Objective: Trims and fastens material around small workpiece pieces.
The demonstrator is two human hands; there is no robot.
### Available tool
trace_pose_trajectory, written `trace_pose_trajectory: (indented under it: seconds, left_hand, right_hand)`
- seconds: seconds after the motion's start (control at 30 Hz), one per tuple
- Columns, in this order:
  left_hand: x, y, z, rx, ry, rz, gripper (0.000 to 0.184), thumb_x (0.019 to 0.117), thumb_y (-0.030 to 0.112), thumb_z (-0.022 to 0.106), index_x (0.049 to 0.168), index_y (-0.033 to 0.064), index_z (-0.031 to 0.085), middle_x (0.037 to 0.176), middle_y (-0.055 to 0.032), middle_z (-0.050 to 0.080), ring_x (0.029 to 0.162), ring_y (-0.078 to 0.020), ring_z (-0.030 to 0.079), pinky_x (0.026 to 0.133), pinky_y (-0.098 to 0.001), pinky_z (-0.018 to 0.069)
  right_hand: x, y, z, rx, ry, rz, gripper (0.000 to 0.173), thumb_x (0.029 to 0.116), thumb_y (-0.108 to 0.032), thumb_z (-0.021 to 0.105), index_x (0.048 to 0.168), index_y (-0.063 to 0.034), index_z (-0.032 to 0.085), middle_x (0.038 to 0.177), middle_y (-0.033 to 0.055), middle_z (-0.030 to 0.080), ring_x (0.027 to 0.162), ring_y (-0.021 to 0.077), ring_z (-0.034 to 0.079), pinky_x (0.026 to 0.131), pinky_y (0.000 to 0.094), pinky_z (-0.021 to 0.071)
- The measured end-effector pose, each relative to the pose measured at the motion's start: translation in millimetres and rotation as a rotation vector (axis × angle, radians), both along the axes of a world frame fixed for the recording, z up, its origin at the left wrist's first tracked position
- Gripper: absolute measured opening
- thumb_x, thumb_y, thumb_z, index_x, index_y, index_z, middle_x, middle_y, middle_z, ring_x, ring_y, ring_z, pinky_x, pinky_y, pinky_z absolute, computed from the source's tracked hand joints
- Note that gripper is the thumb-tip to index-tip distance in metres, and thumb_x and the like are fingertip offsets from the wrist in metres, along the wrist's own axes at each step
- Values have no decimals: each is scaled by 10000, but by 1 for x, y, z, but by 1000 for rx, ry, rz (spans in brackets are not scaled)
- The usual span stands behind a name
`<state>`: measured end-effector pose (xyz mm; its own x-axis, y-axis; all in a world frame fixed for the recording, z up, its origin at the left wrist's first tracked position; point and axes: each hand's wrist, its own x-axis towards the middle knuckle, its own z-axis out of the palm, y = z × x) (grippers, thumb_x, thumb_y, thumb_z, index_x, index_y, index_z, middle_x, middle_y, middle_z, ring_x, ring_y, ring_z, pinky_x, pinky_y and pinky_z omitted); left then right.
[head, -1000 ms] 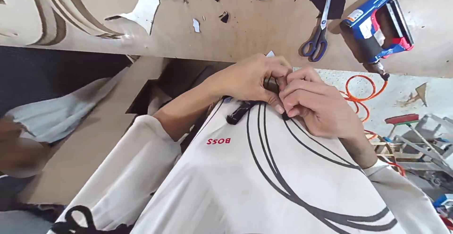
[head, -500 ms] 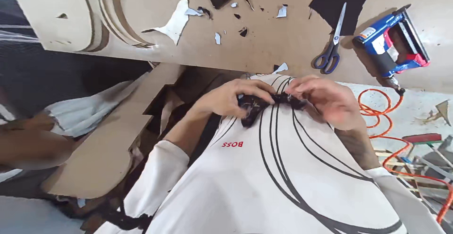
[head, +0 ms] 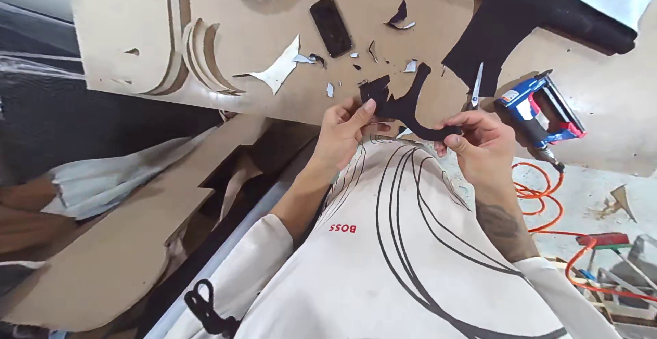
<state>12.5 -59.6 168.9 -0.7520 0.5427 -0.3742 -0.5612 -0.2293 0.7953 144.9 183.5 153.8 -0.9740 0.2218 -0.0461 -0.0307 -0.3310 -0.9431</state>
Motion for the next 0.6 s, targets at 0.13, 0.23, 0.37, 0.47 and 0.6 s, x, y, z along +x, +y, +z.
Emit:
trace_pose_trajectory:
  seconds: [0.13,0.23,0.37,0.47,0.6]
  left_hand:
    - [4,10,2,9,15,88,259,1077,165,529,1264,4,604,1153,-161,693,990,-279,725,911,-509,614]
    - [4,13,2,-117,199,95,306,1080,188,533,1308,-3,605,1168,-138,702,1027,-246,715,927,-461,611]
    - [2,15,10,-337,448,-38,308,1078,229,544,1285,24,642,1109,-77,734,978,-168,728,868,-383,634]
    - [5,22,16,-359,543,-101,302,1049,180,598,1308,37,657,1103,-45,748,913,-100,727,796,-293,631]
    - [18,26,15,-293,567,-125,294,1006,114,658,1285,21,672,1158,-61,732,969,-108,721,854,-292,630]
  right_hand:
    - [3,5,1,234,-7,40,285,944,-163,757,1161,15,707,1074,138,755,860,235,752,764,398,663]
    - [2,18,11,685,-16,-2,384,985,-297,710,1264,-35,677,1344,114,665,1137,251,685,935,453,605]
    - [-10,8,50,1113,31,-146,479,928,-309,782,1325,-70,658,1380,117,634,1239,258,635,990,466,584]
    - [-28,-19,68,1159,-31,-102,472,939,-363,761,1287,-55,673,1210,94,716,1114,197,690,944,419,589]
    - [-38,-34,59,705,-201,57,330,907,-289,807,1152,-84,726,983,-1,770,846,88,746,746,288,658]
